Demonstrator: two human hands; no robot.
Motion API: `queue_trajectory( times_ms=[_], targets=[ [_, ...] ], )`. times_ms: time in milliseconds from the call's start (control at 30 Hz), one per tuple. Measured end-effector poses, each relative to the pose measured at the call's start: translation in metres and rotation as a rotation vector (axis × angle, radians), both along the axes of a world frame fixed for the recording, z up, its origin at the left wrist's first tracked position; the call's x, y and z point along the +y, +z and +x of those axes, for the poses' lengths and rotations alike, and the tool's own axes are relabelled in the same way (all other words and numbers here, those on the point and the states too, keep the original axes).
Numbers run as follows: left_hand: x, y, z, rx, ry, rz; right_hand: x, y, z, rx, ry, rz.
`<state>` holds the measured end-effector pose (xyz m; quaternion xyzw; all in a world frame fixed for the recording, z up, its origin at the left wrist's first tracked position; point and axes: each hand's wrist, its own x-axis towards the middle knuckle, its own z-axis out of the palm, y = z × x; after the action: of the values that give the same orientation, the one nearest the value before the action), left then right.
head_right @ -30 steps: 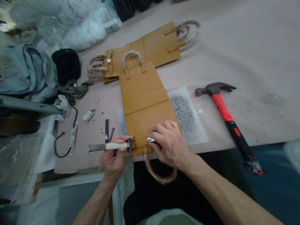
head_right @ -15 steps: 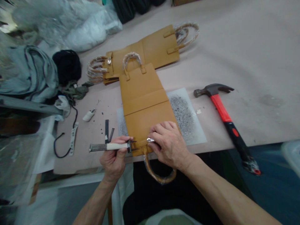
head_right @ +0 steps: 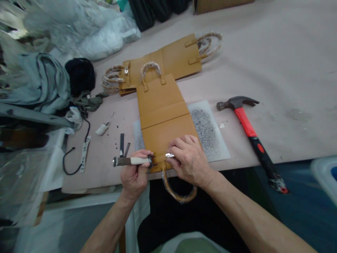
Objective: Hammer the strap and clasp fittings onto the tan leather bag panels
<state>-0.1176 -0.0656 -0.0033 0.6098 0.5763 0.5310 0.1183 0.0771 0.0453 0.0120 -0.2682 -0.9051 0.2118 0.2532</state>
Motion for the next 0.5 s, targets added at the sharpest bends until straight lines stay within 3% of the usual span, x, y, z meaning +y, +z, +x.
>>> queue_trajectory(
  times_ms=[367, 500],
  targets=[
    [0.0068, 0.007, -0.0071, -0.047, -0.061, -0.049, -0.0021, -0.0008, -0.0015, 0.002, -0.02, 0.013],
    [0.0069, 0.0047, -0.0071, -0.092, -0.078, -0.053, -0.0005, 0.0023, 0.001, 0.062, 0.013, -0.109]
  ],
)
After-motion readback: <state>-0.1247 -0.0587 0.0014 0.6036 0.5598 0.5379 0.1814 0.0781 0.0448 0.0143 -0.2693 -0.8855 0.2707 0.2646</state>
